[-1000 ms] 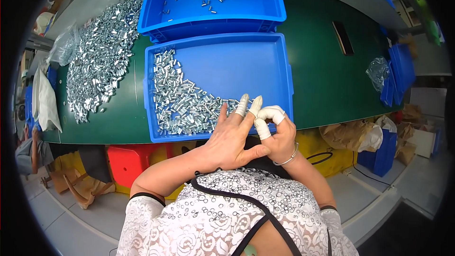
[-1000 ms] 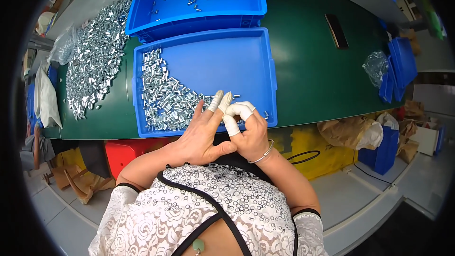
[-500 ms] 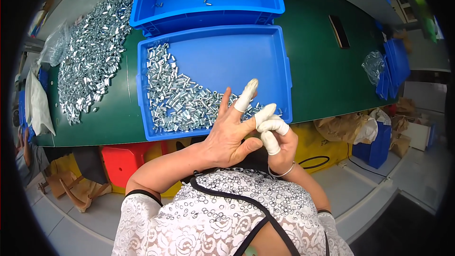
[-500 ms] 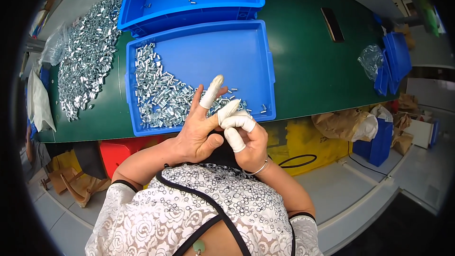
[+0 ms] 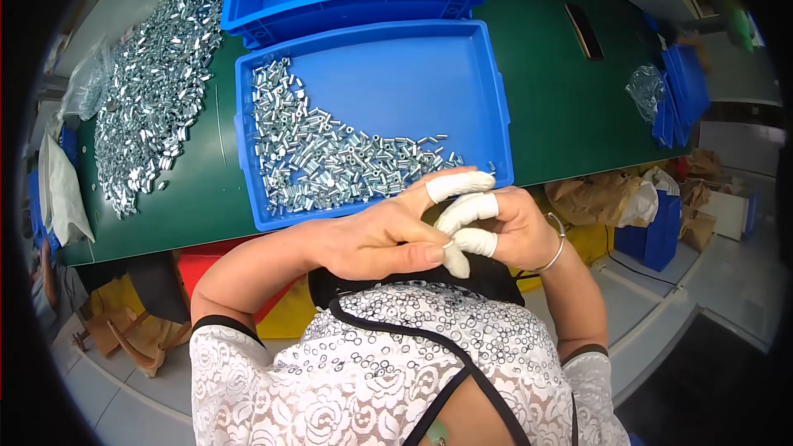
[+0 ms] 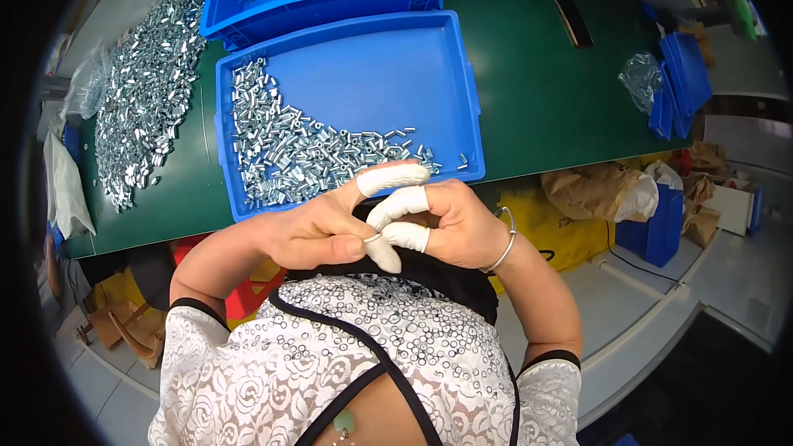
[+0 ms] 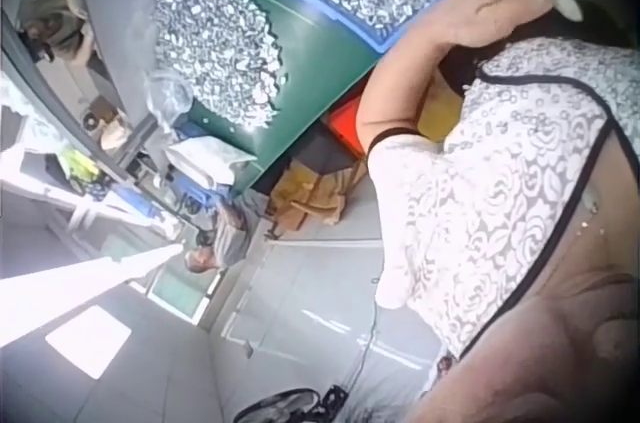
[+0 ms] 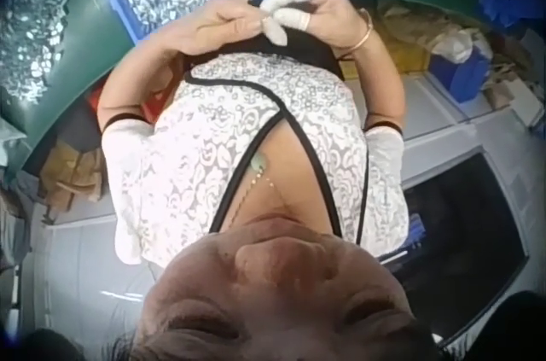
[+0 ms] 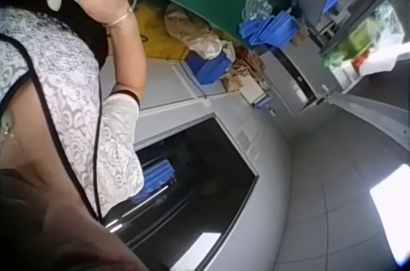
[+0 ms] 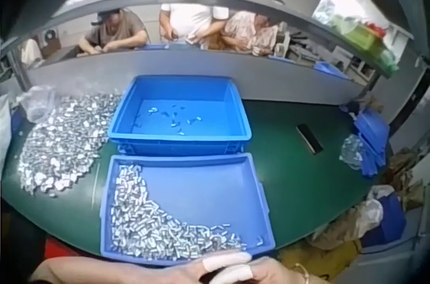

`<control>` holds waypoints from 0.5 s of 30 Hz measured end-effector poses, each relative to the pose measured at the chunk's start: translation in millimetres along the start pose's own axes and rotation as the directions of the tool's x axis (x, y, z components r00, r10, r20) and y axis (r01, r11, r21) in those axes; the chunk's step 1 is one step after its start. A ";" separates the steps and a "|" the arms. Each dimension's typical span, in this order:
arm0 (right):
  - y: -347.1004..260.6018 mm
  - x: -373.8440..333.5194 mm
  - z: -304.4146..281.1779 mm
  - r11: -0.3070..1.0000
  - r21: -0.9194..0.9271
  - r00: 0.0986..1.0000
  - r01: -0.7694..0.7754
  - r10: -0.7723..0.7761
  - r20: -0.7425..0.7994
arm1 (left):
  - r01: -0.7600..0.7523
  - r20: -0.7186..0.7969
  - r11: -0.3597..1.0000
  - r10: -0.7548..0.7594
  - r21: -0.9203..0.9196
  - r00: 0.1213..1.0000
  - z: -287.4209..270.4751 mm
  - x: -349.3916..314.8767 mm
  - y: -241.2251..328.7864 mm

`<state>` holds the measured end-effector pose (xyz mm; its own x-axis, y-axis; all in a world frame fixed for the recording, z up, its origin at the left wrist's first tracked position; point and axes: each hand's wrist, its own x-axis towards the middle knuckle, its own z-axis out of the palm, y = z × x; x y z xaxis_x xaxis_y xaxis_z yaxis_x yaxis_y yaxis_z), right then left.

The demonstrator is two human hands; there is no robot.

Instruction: Inspect and sort small metal hardware components into blue bins at a factory workstation.

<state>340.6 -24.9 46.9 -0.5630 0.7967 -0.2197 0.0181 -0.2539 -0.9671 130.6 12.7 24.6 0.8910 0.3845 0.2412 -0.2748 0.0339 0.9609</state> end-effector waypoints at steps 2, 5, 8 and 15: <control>-10.3 5.6 1.9 0.944 -0.302 0.990 0.132 -0.114 0.077 | 0.032 0.004 0.992 -0.032 -0.119 0.999 -1.6 -2.5 -1.2; -20.4 11.7 3.7 0.918 -0.341 0.979 0.200 -0.179 0.092 | 0.088 0.012 0.934 -0.090 -0.347 0.996 -3.3 -7.1 -5.7; -16.8 16.3 6.9 0.871 -0.400 0.958 0.284 -0.275 0.083 | 0.108 0.050 0.888 -0.096 -0.446 0.994 -2.4 -11.1 -12.4; -11.9 18.5 9.4 0.893 -0.397 0.977 0.213 -0.201 0.074 | 0.264 0.050 0.813 -0.280 -0.519 0.959 -3.3 -17.9 -15.8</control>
<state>322.3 -12.4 55.5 -0.6145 0.7889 -0.0111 0.2243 0.1611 -0.9611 117.7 8.3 4.6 0.9492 0.3130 -0.0309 -0.1754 0.6083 0.7741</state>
